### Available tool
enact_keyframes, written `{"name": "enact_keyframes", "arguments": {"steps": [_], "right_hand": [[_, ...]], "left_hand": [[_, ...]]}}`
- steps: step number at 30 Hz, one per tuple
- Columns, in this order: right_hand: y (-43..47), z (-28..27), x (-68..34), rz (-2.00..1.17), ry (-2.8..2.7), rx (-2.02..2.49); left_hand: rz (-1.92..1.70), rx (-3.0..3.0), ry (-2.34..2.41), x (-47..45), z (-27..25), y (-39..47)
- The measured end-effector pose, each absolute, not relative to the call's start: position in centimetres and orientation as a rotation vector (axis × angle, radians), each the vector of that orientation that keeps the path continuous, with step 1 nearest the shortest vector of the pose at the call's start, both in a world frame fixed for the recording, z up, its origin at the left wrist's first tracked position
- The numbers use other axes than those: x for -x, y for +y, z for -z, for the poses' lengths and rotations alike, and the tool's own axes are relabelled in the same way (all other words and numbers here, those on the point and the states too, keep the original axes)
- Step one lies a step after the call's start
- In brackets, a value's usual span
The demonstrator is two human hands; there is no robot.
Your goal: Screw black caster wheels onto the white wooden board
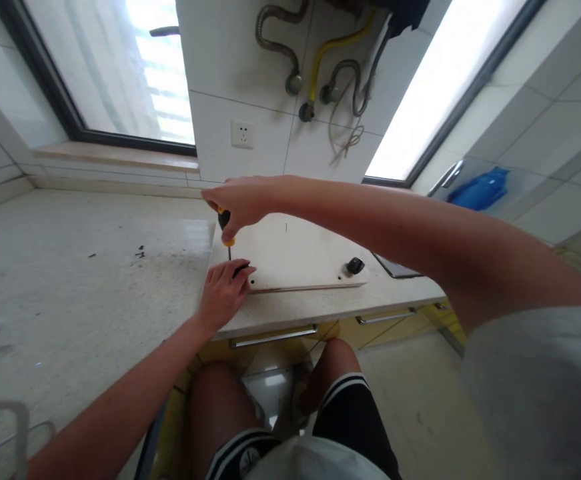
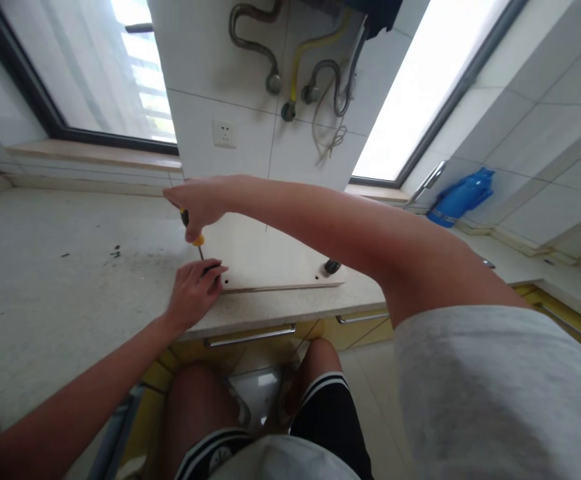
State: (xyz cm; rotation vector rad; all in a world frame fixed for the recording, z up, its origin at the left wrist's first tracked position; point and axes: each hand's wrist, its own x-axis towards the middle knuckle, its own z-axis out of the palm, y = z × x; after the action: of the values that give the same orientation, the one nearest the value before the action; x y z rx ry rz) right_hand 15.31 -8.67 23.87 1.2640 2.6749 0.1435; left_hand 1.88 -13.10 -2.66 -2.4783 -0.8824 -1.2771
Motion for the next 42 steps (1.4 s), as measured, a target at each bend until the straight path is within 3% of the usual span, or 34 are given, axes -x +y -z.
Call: {"name": "enact_keyframes", "arguments": {"steps": [2,8,12,18,23,28,32,42], "right_hand": [[-9.0,-24.2,-14.3,-0.107,2.641,-1.195],[-10.2,-24.2,-12.6,-0.467,2.527,-1.396],[-10.8,-23.7,-12.8,-0.345,2.635,-1.240],[-11.7,-23.0,-13.5,-0.378,2.599,-1.580],[-12.1,-23.9,-14.0,-0.219,2.577,-1.343],[-11.6,-24.4,-13.6,-0.100,2.475,-1.573],[-11.2,-24.8,-13.0,-0.002,2.423,-1.448],[-10.1,-24.6,-12.1,-0.117,2.381,-1.319]], "left_hand": [[1.295,2.478,-0.895,-1.9,2.7,-13.2],[1.351,2.450,-0.908,-1.9,2.7,-13.2],[1.411,2.431,-0.902,-2.0,3.0,-12.7],[1.430,2.441,-0.825,-1.9,3.2,-12.1],[1.423,2.417,-0.788,-1.8,3.0,-12.3],[1.425,2.397,-0.796,-1.8,3.0,-12.3],[1.415,2.404,-0.809,-1.9,3.0,-12.4],[1.376,2.379,-0.808,-1.9,2.9,-12.6]]}}
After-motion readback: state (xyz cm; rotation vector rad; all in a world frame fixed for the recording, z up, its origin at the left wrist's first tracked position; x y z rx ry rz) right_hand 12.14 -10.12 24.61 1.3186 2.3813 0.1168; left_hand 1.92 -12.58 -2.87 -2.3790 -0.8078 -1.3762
